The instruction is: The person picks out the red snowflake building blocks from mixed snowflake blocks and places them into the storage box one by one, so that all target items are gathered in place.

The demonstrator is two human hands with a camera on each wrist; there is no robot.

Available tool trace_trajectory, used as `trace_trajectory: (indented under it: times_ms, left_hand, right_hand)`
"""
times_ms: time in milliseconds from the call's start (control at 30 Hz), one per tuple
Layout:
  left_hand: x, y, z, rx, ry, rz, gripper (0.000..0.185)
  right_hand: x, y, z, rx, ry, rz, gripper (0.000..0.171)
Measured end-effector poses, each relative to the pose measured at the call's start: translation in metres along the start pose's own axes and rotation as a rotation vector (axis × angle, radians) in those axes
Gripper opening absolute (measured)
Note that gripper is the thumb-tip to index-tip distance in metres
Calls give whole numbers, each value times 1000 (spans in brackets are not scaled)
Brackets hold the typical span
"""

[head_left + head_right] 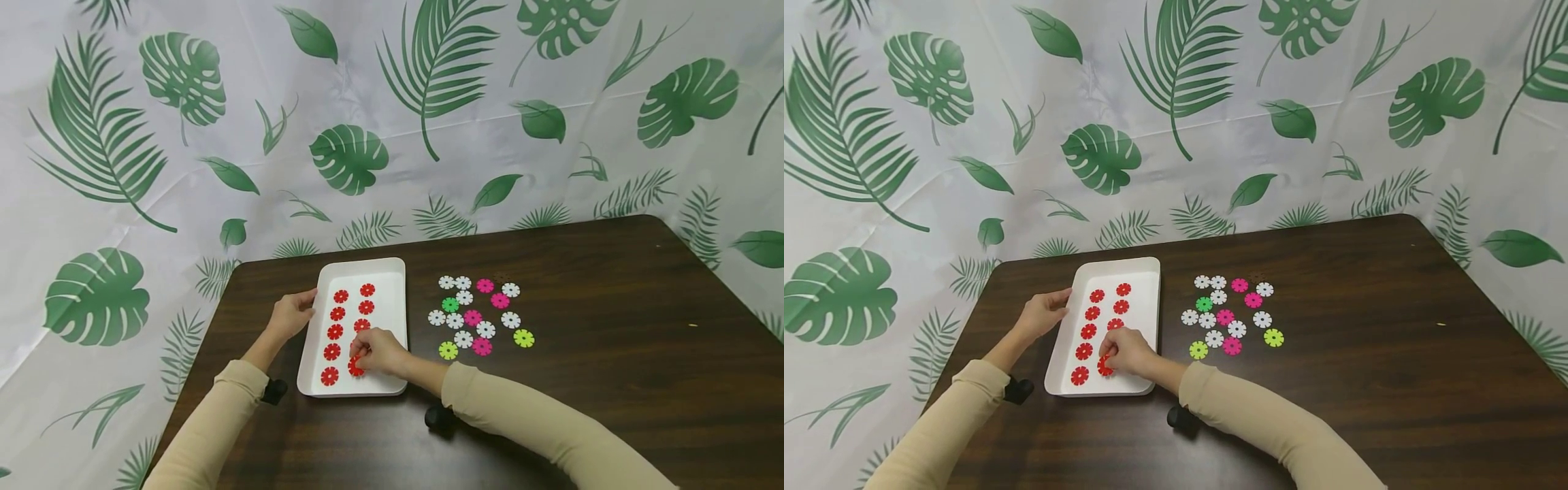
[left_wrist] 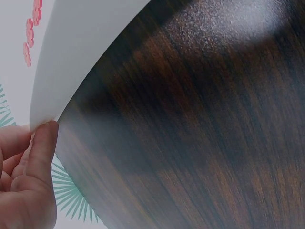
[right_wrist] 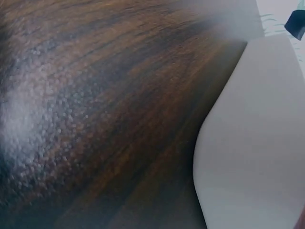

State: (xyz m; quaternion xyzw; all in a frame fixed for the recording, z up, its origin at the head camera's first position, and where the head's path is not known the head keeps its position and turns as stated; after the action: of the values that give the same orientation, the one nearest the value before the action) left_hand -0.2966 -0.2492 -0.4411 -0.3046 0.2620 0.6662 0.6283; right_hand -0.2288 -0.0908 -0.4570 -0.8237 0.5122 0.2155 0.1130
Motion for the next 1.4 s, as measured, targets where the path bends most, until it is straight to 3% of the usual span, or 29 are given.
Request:
trace_trajectory:
  times_ms: [867,1400]
  left_hand:
    - [1,-1,0,-14,-2,-13,47]
    - [1,0,-1,-2,-1,-2,46]
  right_hand:
    - [6,-2,-9,-123,-164,33,11]
    - [9,-2,-8,-116,-223,38,13]
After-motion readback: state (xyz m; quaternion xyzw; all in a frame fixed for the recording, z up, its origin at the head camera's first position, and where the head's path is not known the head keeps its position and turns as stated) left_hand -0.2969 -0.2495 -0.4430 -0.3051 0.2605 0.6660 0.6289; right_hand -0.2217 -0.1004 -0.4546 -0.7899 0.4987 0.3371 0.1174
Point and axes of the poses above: each hand's wrist, its own y-axis towards the middle knuckle, its own x-axis out of the palm, z = x × y, the point moved 10 cm from there along y, towards the middle knuckle, and after that the axes turned 6 degrees about z, right-handed, at the moved point
